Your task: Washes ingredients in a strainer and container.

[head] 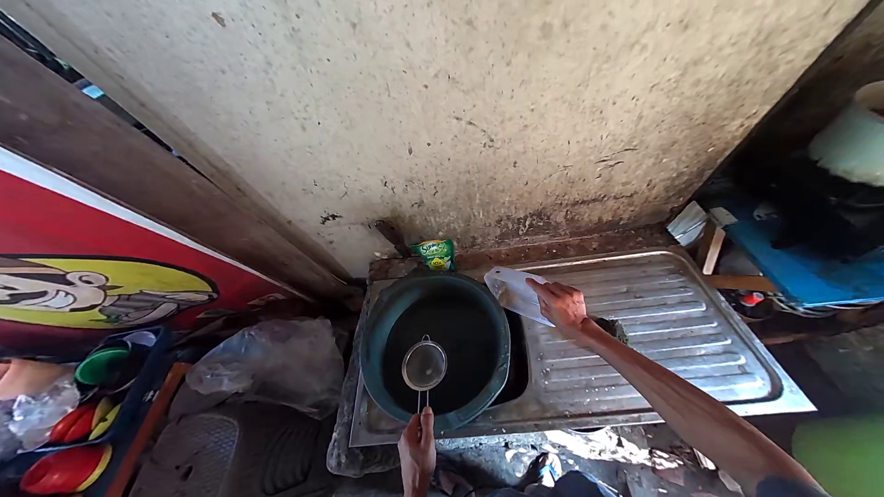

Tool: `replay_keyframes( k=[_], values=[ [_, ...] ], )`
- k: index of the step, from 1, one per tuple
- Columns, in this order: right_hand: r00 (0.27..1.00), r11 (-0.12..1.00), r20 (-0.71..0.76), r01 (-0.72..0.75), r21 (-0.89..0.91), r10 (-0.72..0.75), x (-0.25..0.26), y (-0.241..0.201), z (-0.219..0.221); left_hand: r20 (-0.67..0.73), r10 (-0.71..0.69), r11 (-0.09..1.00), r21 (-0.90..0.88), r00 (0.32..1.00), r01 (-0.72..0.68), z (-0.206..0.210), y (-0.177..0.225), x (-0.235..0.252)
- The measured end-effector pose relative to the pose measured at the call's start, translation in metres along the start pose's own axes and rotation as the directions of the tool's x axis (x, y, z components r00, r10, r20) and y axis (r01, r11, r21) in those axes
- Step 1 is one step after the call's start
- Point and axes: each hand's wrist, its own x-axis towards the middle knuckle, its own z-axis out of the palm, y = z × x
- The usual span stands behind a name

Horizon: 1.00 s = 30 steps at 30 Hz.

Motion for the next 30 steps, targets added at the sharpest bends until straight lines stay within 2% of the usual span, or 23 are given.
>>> replay_keyframes(
  k=[4, 8, 11, 13, 14, 15, 16, 18, 20, 22, 27, 28, 29, 30],
  values=[
    [0.995, 0.999, -0.092, 0.031, -0.034, -0.034, 0.006, 0.005, 0.001, -0.005, -0.018, 1.000, -0.005, 1.000, 0.018, 0.002, -0.001, 0.000],
    [0.997, 0.997, 0.012, 0.077, -0.007, -0.077, 0.005, 0.008, 0.007, 0.025, -0.020, 1.000, 0.021, 0.999, 0.020, 0.002, 0.000, 0.000],
    [0.999, 1.000, -0.050, 0.020, -0.023, -0.021, 0.014, 0.008, 0.006, 0.016, -0.005, 1.000, 0.012, 1.000, 0.005, 0.003, 0.000, 0.002],
    [0.999, 0.999, 0.006, 0.053, -0.007, -0.053, 0.006, 0.013, 0.010, 0.015, -0.006, 1.000, 0.010, 1.000, 0.006, 0.004, -0.002, 0.002],
    [0.998, 1.000, 0.060, 0.010, 0.018, -0.012, 0.002, 0.015, 0.011, 0.019, -0.010, 1.000, 0.017, 1.000, 0.010, 0.002, -0.001, 0.002],
    [0.988, 0.994, 0.117, -0.102, 0.035, 0.098, 0.002, 0.016, 0.009, 0.024, -0.021, 1.000, 0.022, 0.999, 0.021, 0.000, 0.000, 0.002],
    [0.951, 0.963, 0.173, -0.267, 0.034, 0.258, 0.005, 0.016, 0.004, 0.024, -0.031, 0.999, 0.024, 0.999, 0.030, -0.002, 0.001, 0.002],
    [0.760, 0.794, 0.292, -0.608, 0.005, 0.580, 0.014, 0.020, -0.007, 0.021, -0.037, 0.999, 0.020, 0.999, 0.036, -0.004, -0.002, -0.001],
    [0.584, 0.625, 0.353, -0.780, -0.005, 0.731, 0.016, 0.027, -0.010, 0.022, -0.030, 0.999, 0.019, 0.999, 0.030, -0.007, -0.005, -0.001],
    [0.473, 0.517, 0.408, -0.856, 0.003, 0.781, 0.010, 0.034, -0.009, 0.036, -0.042, 0.999, 0.025, 0.998, 0.041, -0.008, -0.007, -0.001],
    [0.258, 0.277, 0.545, -0.960, 0.049, 0.798, -0.023, 0.048, 0.016, 0.053, -0.063, 0.998, 0.035, 0.997, 0.061, -0.003, -0.005, 0.006],
    [0.233, 0.251, 0.572, -0.967, 0.048, 0.786, -0.030, 0.050, 0.020, 0.058, -0.062, 0.997, 0.048, 0.996, 0.059, -0.002, -0.003, 0.008],
    [0.230, 0.273, 0.590, -0.962, 0.017, 0.774, -0.035, 0.048, 0.017, 0.062, -0.064, 0.996, 0.065, 0.996, 0.060, -0.003, -0.001, 0.010],
    [0.262, 0.340, 0.577, -0.940, -0.028, 0.773, -0.037, 0.043, 0.008, 0.070, -0.067, 0.995, 0.079, 0.995, 0.061, -0.003, 0.003, 0.012]
  ],
)
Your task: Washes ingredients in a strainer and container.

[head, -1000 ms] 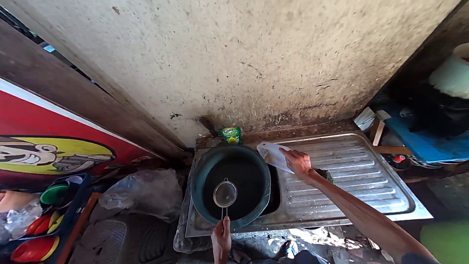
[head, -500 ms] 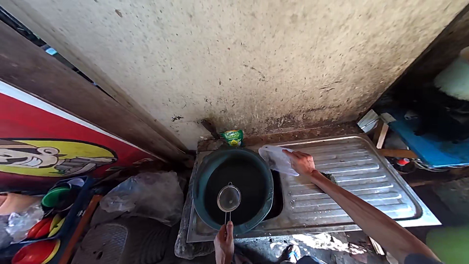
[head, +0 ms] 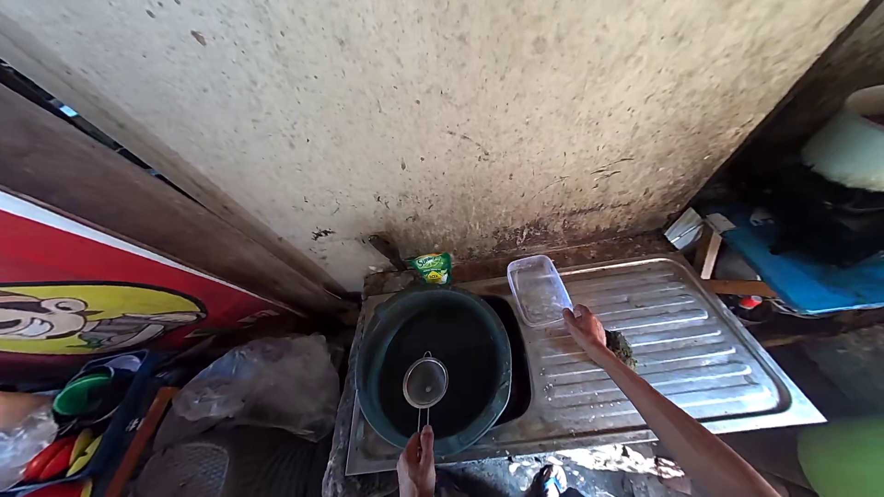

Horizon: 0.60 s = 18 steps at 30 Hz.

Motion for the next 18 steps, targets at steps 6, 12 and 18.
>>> replay_keyframes(
  k=[6, 12, 18],
  values=[
    [0.951, 0.930, -0.238, 0.107, -0.351, -0.199, -0.029, 0.053, -0.021, 0.011, -0.011, 1.000, -0.003, 1.000, 0.011, -0.007, 0.004, 0.005],
    [0.994, 0.987, -0.105, -0.026, -0.161, 0.009, -0.022, 0.071, -0.041, 0.024, -0.018, 1.000, 0.011, 1.000, 0.018, -0.005, -0.004, 0.007],
    [0.969, 0.890, -0.168, 0.233, 0.391, -0.179, -0.019, -0.030, -0.056, 0.047, -0.026, 0.994, 0.107, 0.999, 0.020, 0.000, 0.002, 0.015]
  ],
)
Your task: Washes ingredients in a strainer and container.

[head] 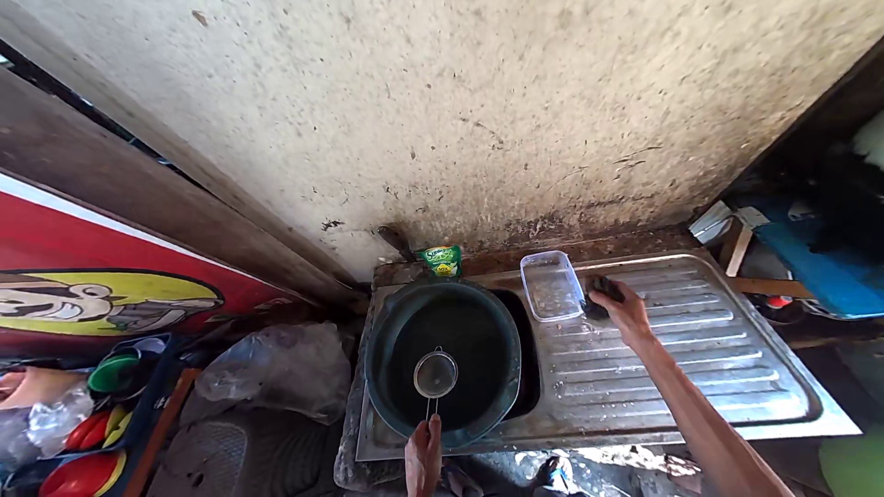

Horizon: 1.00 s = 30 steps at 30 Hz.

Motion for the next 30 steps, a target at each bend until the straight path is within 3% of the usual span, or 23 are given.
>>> replay_keyframes(
  k=[3, 5, 6, 7, 9, 11, 12, 16, 18, 21, 23, 25, 27, 28, 30],
  values=[
    [0.987, 0.976, 0.051, 0.160, -0.147, -0.154, 0.007, -0.014, 0.017, 0.002, 0.010, 0.999, 0.040, 1.000, -0.010, -0.004, 0.009, 0.007],
    [0.984, 0.991, 0.117, 0.130, 0.015, -0.130, -0.019, -0.027, 0.038, -0.028, 0.024, 0.999, -0.021, 0.999, -0.025, -0.006, 0.016, 0.009],
    [0.972, 0.992, 0.224, 0.045, 0.114, -0.070, -0.042, -0.034, 0.049, -0.033, 0.034, 0.997, -0.063, 0.999, -0.036, -0.005, 0.021, 0.008],
    [0.928, 0.986, 0.374, -0.061, 0.154, -0.001, -0.067, -0.039, 0.061, -0.030, 0.051, 0.993, -0.101, 0.998, -0.054, -0.002, 0.030, 0.006],
    [0.721, 0.968, 0.681, -0.241, 0.076, 0.126, -0.114, -0.044, 0.083, 0.005, 0.106, 0.979, -0.177, 0.994, -0.103, 0.012, 0.052, 0.000],
    [0.540, 0.935, 0.821, -0.355, 0.020, 0.187, -0.145, -0.043, 0.105, 0.087, 0.182, 0.960, -0.231, 0.979, -0.158, 0.036, 0.077, -0.006],
    [0.534, 0.916, 0.827, -0.397, 0.060, 0.177, -0.153, -0.039, 0.113, 0.156, 0.225, 0.951, -0.249, 0.962, -0.183, 0.048, 0.089, -0.008],
    [0.824, 0.844, 0.549, -0.389, 0.370, 0.139, -0.143, -0.022, 0.117, 0.415, 0.334, 0.939, -0.230, 0.846, -0.257, 0.076, 0.114, -0.003],
    [0.873, 0.853, 0.428, -0.395, 0.342, 0.232, -0.126, -0.023, 0.096, 0.449, 0.288, 0.957, -0.157, 0.846, -0.243, 0.063, 0.110, 0.014],
    [0.878, 0.844, 0.307, -0.454, 0.287, 0.368, -0.098, -0.014, 0.060, 0.178, 0.142, 0.987, 0.048, 0.974, -0.153, 0.040, 0.075, 0.063],
    [0.877, 0.835, 0.242, -0.473, 0.282, 0.415, -0.086, -0.001, 0.042, 0.027, -0.031, 0.995, 0.100, 0.999, 0.028, 0.037, 0.038, 0.106],
    [0.864, 0.825, 0.219, -0.499, 0.266, 0.453, -0.079, 0.009, 0.030, 0.052, -0.263, 0.955, -0.129, 0.963, 0.268, 0.042, 0.009, 0.136],
    [0.853, 0.818, 0.222, -0.518, 0.248, 0.473, -0.074, 0.019, 0.026, 0.209, -0.397, 0.785, -0.426, 0.894, 0.449, 0.052, 0.011, 0.150],
    [0.849, 0.821, 0.235, -0.522, 0.232, 0.473, -0.071, 0.022, 0.025, 0.316, -0.360, 0.703, -0.527, 0.878, 0.478, 0.058, 0.025, 0.153],
    [0.840, 0.829, 0.277, -0.524, 0.193, 0.467, -0.066, 0.024, 0.029, 0.488, -0.120, 0.582, -0.671, 0.865, 0.459, 0.067, 0.081, 0.146]
  ],
)
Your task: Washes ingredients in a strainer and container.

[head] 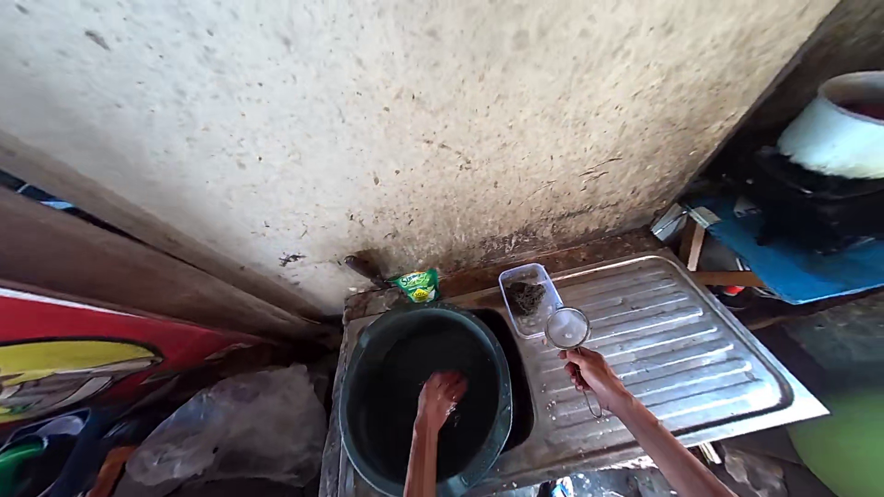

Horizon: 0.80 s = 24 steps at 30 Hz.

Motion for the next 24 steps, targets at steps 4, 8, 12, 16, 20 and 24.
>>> replay_keyframes(
  k=[4, 8, 12, 16, 20, 24],
  values=[
    [0.993, 0.998, 0.111, -0.023, -0.056, 0.029, 0.009, -0.012, 0.015, 0.374, 0.082, 0.996, 0.004, 0.924, -0.090, 0.116, 0.045, -0.029],
    [0.998, 1.000, 0.070, 0.011, -0.024, -0.009, 0.016, -0.029, 0.015, 0.170, 0.324, 0.791, 0.491, 0.931, -0.365, 0.106, 0.049, -0.013],
    [0.997, 0.996, -0.015, 0.069, -0.057, -0.070, 0.013, -0.028, -0.008, -0.234, 0.416, 0.565, 0.823, 0.879, -0.049, -0.004, 0.002, 0.015],
    [0.999, 0.999, 0.020, 0.030, -0.032, -0.029, 0.011, -0.023, -0.019, -0.291, 0.101, 0.953, 0.303, 0.951, -0.008, -0.033, -0.030, 0.021],
    [0.990, 1.000, 0.140, -0.025, -0.018, 0.027, 0.018, -0.018, -0.003, 0.185, 0.051, 0.998, -0.053, 0.981, -0.042, 0.077, 0.012, -0.007],
    [0.972, 1.000, 0.233, 0.009, -0.008, -0.007, 0.015, -0.021, 0.015, 0.431, 0.139, 0.968, 0.131, 0.892, -0.214, 0.142, 0.042, -0.033]
  ],
)
